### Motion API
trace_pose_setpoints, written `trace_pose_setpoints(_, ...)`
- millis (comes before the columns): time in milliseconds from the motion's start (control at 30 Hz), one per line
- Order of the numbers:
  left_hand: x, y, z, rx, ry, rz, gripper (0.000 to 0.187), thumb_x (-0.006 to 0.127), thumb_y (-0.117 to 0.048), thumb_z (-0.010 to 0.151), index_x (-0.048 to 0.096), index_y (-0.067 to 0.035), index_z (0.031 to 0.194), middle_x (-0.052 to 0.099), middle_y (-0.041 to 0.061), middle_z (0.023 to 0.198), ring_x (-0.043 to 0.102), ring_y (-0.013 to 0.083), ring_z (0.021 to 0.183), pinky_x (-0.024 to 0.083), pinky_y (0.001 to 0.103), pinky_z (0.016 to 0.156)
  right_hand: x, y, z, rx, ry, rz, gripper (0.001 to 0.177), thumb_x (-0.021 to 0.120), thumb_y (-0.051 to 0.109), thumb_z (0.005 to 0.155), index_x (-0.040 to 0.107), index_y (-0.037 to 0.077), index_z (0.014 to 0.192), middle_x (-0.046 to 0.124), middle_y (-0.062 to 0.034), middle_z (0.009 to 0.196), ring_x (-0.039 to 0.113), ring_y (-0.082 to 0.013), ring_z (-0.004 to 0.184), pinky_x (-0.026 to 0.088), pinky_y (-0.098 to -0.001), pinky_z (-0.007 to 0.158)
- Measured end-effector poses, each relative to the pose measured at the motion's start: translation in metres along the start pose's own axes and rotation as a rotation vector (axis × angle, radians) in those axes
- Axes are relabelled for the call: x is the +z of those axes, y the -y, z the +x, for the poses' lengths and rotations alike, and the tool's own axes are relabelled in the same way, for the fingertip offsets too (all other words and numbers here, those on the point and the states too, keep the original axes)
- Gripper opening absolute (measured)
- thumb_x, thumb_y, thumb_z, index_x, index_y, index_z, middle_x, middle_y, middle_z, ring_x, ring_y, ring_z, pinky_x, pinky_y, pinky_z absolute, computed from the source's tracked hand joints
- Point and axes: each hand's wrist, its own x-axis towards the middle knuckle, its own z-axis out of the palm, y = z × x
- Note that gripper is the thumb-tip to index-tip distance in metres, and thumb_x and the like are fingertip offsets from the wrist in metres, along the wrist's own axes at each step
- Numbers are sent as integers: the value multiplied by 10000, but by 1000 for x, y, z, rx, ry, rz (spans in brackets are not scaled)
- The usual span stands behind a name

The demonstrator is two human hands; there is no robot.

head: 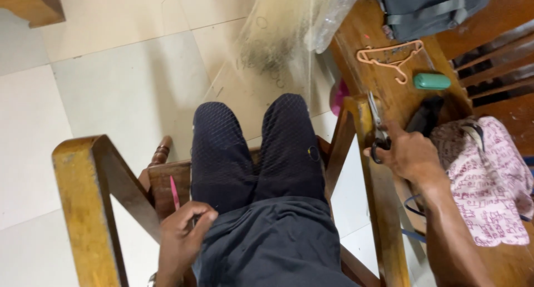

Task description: Repairing a fishing net using scissors and a weaving tool

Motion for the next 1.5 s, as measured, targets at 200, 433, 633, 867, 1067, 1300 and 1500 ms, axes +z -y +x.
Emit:
trace_pose_setpoints(200, 12, 71, -3, -157, 81, 384, 152, 629, -320, 770, 603, -180, 718, 664, 23, 673, 629, 222, 630, 428, 366, 597, 5, 10, 7, -7, -3, -164, 560, 559, 431, 827, 376, 204, 1306, 656, -261, 1089, 629, -466, 989, 514, -509, 768)
trace_pose_setpoints(433, 18, 118, -14, -281, -74, 615, 261, 557, -335, 818, 533, -123, 667, 616, 139, 639, 583, 401, 628, 409, 518, 525, 80, -47, 70, -383, -560, -229, 809, 671, 488, 751, 497, 36, 1399, 709, -137, 936, 687, -218, 548, 539, -290, 472)
trace_pose_setpoints(633, 19, 175, -8, -214, -400, 530, 294, 524, -28, 677, 503, -93, 963, 492, 142, 903, 513, 376, 805, 414, 489, 697, 93, -51, 54, -104, -598, -493, 663, 474, 696, 832, 493, 300, 1363, 734, -80, 642, 731, -281, 568, 573, -319, 503)
trace_pose_setpoints(867, 30, 228, -10, -338, -431, 627, 290, 652, -134, 706, 518, -84, 958, 560, 178, 904, 549, 394, 795, 426, 498, 652, 92, -50, 34, -214, -736, -458, 428, 527, 596, 907, 590, 349, 1251, 713, 32, 781, 715, -189, 658, 550, -295, 522)
trace_pose_setpoints(1067, 27, 223, -12, -406, -368, 624, 153, 521, -111, 728, 538, -52, 867, 593, 203, 836, 566, 425, 724, 410, 545, 608, 83, -40, 27, -162, -720, -548, 436, 467, 657, 920, 564, 393, 1253, 702, 58, 710, 711, -146, 604, 541, -242, 473)
trace_pose_setpoints(1300, 11, 171, -4, -333, -511, 402, 94, 473, -105, 777, 519, -86, 856, 577, 131, 800, 546, 350, 738, 376, 461, 678, 89, -49, 28, -252, -780, -419, 385, 560, 529, 920, 629, 289, 1213, 700, -10, 891, 701, -230, 745, 529, -333, 552)
trace_pose_setpoints(1500, -6, 53, 13, -48, -537, 22, 78, 468, -83, 896, 541, -96, 919, 525, 9, 656, 513, 99, 488, 430, 257, 460, 54, -24, -35, -564, -814, 121, 281, 567, 60, 978, 697, -24, 1213, 656, -228, 1080, 599, -346, 1024, 475, -390, 952)
